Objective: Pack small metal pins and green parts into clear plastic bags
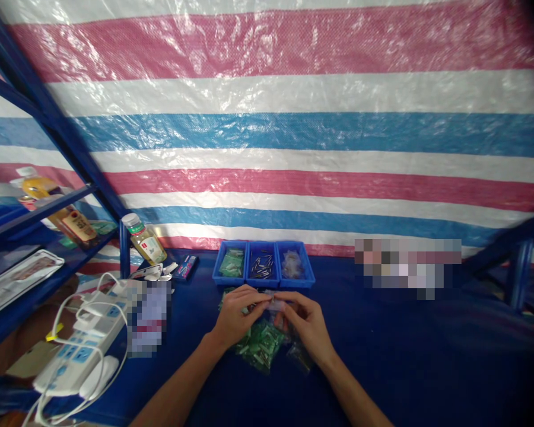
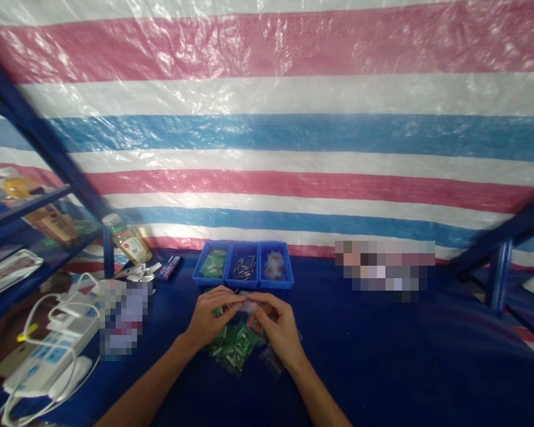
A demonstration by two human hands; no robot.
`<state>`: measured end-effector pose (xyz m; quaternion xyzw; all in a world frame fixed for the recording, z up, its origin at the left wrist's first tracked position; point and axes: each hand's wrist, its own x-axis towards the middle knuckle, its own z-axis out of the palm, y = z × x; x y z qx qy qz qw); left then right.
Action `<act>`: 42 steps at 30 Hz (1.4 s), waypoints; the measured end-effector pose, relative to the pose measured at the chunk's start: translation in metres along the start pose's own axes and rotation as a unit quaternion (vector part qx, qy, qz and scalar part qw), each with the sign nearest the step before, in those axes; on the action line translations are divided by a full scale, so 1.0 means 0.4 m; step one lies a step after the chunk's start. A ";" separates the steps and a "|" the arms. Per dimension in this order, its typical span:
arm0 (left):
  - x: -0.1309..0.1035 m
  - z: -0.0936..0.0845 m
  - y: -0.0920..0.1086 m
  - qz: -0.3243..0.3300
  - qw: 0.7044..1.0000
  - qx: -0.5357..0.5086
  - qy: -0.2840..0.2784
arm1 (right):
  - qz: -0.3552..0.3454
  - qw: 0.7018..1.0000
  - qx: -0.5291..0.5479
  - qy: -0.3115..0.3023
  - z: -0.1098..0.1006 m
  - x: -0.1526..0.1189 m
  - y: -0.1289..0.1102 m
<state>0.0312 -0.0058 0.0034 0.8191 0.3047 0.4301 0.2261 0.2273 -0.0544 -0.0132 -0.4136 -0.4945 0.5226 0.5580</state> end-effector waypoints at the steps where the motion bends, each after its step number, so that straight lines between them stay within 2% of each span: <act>1: 0.002 -0.001 0.002 0.004 1.000 -0.007 0.003 | 0.000 1.000 -0.002 0.002 -0.002 0.000 0.000; 11: 0.003 -0.013 0.016 0.006 1.000 -0.016 -0.007 | 0.008 0.999 -0.029 0.035 -0.005 0.003 -0.005; 17: -0.003 -0.001 0.008 -0.011 1.000 -0.011 -0.002 | 0.008 0.998 0.026 0.048 0.004 0.009 0.003; 22: -0.003 0.002 0.000 -0.031 0.999 0.014 -0.008 | -0.002 0.998 -0.017 0.052 0.000 0.009 0.003; 26: 0.008 -0.006 0.008 0.003 1.000 0.006 -0.010 | -0.046 0.996 -0.066 0.033 -0.003 0.009 -0.004; 30: 0.013 -0.011 0.013 0.036 0.999 0.017 0.011 | -0.091 0.989 -0.102 0.048 -0.007 0.010 -0.007; 36: -0.007 -0.008 0.004 -0.014 1.000 0.014 -0.020 | -0.030 0.998 -0.049 0.030 -0.005 0.004 0.002; 42: -0.005 -0.018 0.013 -0.004 0.999 -0.014 -0.032 | -0.020 0.999 -0.031 0.023 -0.008 0.001 -0.009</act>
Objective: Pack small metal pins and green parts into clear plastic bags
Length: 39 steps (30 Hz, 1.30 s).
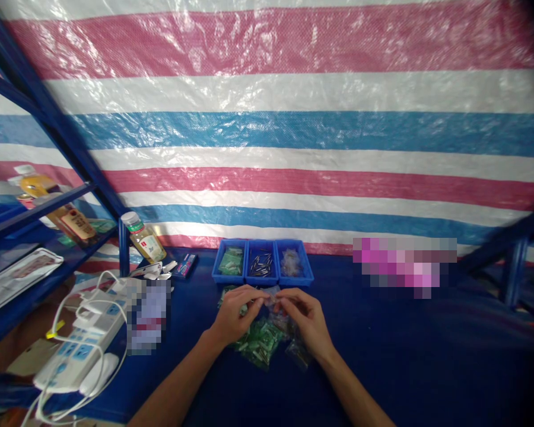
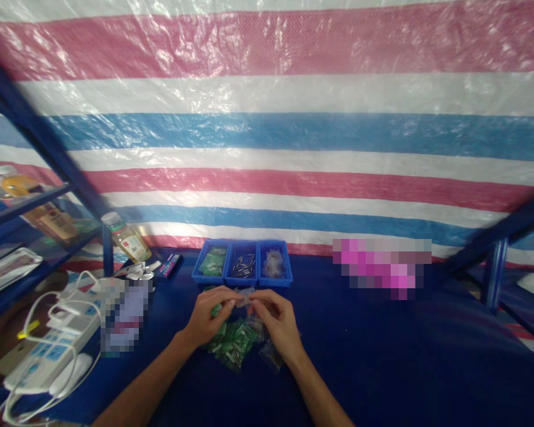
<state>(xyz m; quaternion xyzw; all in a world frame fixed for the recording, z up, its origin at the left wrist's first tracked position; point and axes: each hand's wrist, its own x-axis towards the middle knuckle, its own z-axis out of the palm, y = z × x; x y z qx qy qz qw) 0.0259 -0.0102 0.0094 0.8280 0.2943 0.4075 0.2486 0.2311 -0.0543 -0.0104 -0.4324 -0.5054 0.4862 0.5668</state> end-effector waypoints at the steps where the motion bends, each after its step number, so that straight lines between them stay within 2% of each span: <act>1: 0.002 -0.002 0.002 0.002 1.000 0.002 0.003 | 0.000 1.000 -0.003 0.003 -0.001 0.000 -0.001; 6: 0.003 0.002 0.000 0.008 1.000 0.012 0.017 | -0.011 1.000 -0.003 -0.001 0.005 0.003 -0.001; 13: 0.002 0.012 -0.010 0.008 0.997 0.051 0.054 | 0.012 1.000 0.021 0.018 0.009 0.008 0.008; 18: 0.012 0.005 -0.008 0.051 0.998 0.023 0.030 | -0.040 0.998 -0.037 0.008 0.001 0.010 0.010; 23: 0.021 0.000 -0.004 0.079 0.995 0.026 0.049 | -0.069 0.997 -0.045 0.009 0.001 0.012 0.006; 28: 0.022 0.001 0.003 0.080 0.995 0.017 0.056 | -0.049 0.999 -0.021 0.005 0.005 0.008 -0.001; 32: 0.013 0.007 0.002 0.036 0.997 0.014 0.065 | 0.008 1.000 0.003 0.002 0.010 0.005 -0.003; 35: 0.007 0.010 0.000 0.016 0.997 0.020 0.078 | 0.017 0.999 0.048 0.001 0.017 0.003 -0.004; 39: 0.007 0.008 0.003 0.031 0.998 0.021 0.051 | 0.018 0.996 0.084 0.019 0.021 0.003 -0.002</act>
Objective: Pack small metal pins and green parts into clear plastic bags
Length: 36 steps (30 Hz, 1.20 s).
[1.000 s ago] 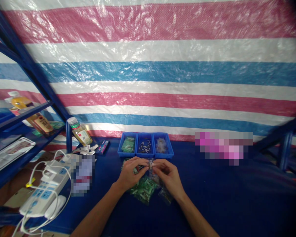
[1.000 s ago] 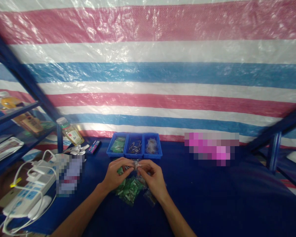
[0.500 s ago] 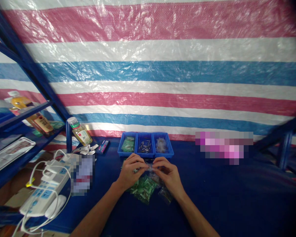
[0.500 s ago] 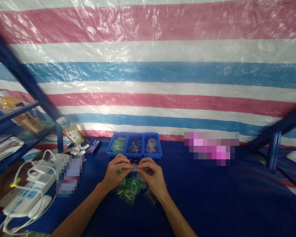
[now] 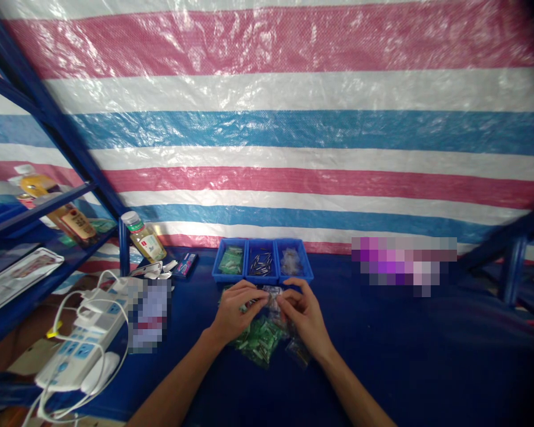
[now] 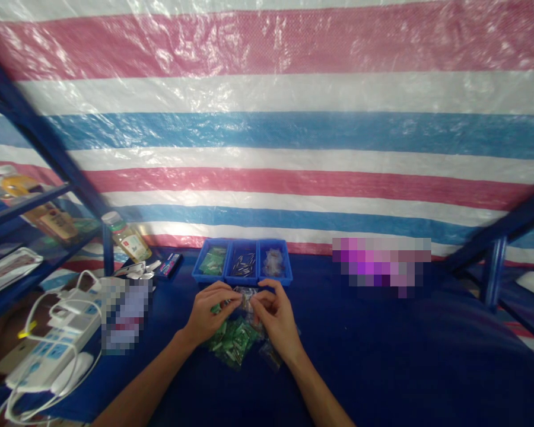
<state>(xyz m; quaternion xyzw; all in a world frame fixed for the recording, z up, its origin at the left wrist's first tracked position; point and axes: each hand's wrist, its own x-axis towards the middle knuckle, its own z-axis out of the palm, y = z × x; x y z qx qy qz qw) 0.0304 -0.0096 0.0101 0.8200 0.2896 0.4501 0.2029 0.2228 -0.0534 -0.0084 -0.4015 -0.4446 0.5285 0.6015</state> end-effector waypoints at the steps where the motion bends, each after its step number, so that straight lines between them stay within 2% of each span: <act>1: 0.001 -0.002 0.001 0.002 1.000 0.000 -0.008 | -0.001 1.000 -0.002 0.005 -0.001 0.000 0.001; 6: 0.006 -0.011 0.005 0.008 1.000 -0.003 -0.029 | -0.009 0.999 -0.051 0.005 -0.015 0.002 0.003; 15: 0.006 -0.005 -0.003 0.008 1.000 0.017 -0.012 | -0.023 0.996 -0.089 -0.002 -0.023 0.009 0.006; 19: 0.013 -0.010 0.004 0.016 1.000 0.022 -0.001 | -0.066 0.991 -0.114 0.002 -0.023 0.010 0.002; 21: 0.014 -0.011 0.006 0.019 1.000 0.018 0.002 | -0.055 0.993 -0.108 -0.011 -0.021 0.007 0.000; 25: 0.002 -0.002 -0.002 -0.013 1.000 0.008 -0.023 | -0.015 0.998 -0.051 -0.034 -0.010 0.001 0.000; 29: -0.016 0.010 -0.016 -0.059 0.998 0.017 -0.034 | -0.014 1.000 -0.002 -0.011 -0.006 0.002 0.000; 33: -0.017 0.006 -0.018 -0.075 0.997 0.010 -0.031 | -0.018 0.999 -0.033 0.014 -0.018 0.007 0.000; 36: -0.013 0.001 -0.017 -0.076 0.997 0.005 -0.030 | -0.004 0.997 -0.071 0.011 -0.027 0.008 0.003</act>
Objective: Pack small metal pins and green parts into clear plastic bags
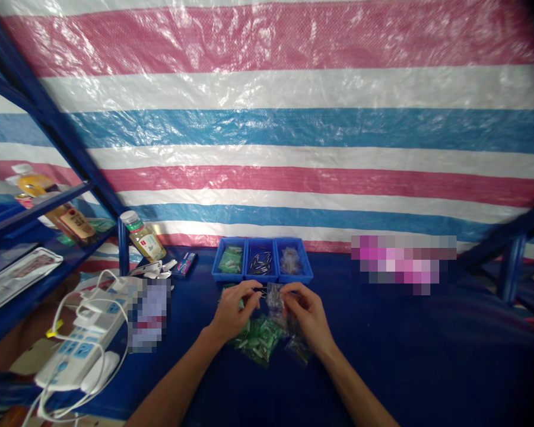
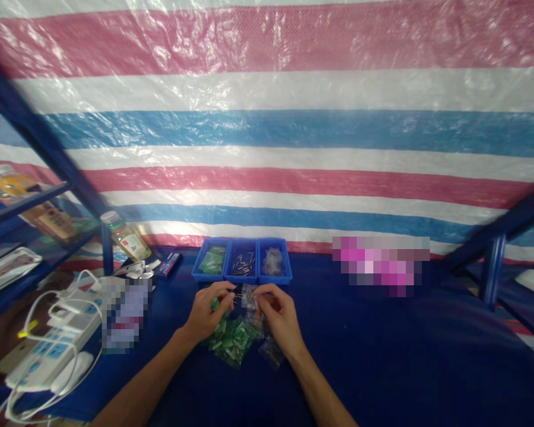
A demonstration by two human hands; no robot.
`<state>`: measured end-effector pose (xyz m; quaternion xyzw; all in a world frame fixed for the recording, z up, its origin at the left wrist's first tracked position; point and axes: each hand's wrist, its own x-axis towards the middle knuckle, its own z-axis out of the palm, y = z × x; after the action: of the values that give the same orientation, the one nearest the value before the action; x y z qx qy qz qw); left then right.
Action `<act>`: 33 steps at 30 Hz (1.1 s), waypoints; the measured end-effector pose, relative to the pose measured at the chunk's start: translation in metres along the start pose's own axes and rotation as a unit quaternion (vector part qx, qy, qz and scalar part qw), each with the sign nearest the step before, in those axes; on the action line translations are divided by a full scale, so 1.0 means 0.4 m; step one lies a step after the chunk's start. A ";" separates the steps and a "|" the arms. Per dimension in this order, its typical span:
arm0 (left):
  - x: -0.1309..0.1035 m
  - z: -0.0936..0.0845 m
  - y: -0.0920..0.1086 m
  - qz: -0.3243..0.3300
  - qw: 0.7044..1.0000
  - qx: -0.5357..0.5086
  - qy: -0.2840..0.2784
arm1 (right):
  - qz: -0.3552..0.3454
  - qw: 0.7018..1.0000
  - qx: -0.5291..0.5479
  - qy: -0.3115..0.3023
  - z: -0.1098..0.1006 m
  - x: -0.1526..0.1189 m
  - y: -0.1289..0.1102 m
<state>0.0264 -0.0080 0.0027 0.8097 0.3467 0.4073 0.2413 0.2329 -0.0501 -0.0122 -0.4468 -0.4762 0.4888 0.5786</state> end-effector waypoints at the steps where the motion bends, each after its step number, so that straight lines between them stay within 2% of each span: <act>1: 0.000 -0.001 0.000 0.001 1.000 -0.001 0.001 | 0.004 1.000 -0.005 -0.006 -0.002 0.000 0.001; 6: -0.001 0.000 -0.005 0.010 1.000 -0.004 0.001 | 0.018 0.999 -0.001 -0.035 -0.013 0.001 0.001; 11: 0.000 -0.002 -0.002 0.012 1.000 -0.011 0.004 | -0.026 0.999 0.007 0.034 -0.026 0.013 -0.006; 13: 0.001 -0.002 0.000 0.011 1.000 -0.015 0.005 | -0.036 0.998 0.021 0.043 -0.028 0.017 -0.007; 22: 0.003 -0.006 0.000 0.000 1.000 0.001 -0.008 | 0.006 0.999 -0.034 0.004 -0.029 0.020 0.024; 24: 0.003 -0.006 0.000 -0.015 1.000 0.010 -0.015 | 0.001 0.996 -0.084 0.003 -0.030 0.021 0.030; 26: 0.003 -0.006 0.000 -0.028 0.999 0.020 -0.022 | -0.021 0.983 -0.183 -0.001 -0.029 0.020 0.031; 29: 0.002 -0.003 0.000 -0.032 0.999 0.031 -0.031 | -0.063 0.934 -0.351 -0.027 -0.023 0.015 0.026; 31: 0.003 -0.002 -0.003 -0.031 0.998 0.050 -0.029 | -0.078 0.904 -0.417 -0.054 -0.016 0.010 0.019; 33: 0.005 -0.002 -0.008 -0.034 0.995 0.095 -0.020 | -0.083 0.888 -0.445 -0.078 -0.008 0.005 0.013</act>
<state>0.0255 -0.0043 0.0018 0.8244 0.4067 0.3480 0.1840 0.2353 -0.0476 -0.0176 -0.5770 -0.7225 0.2091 0.3184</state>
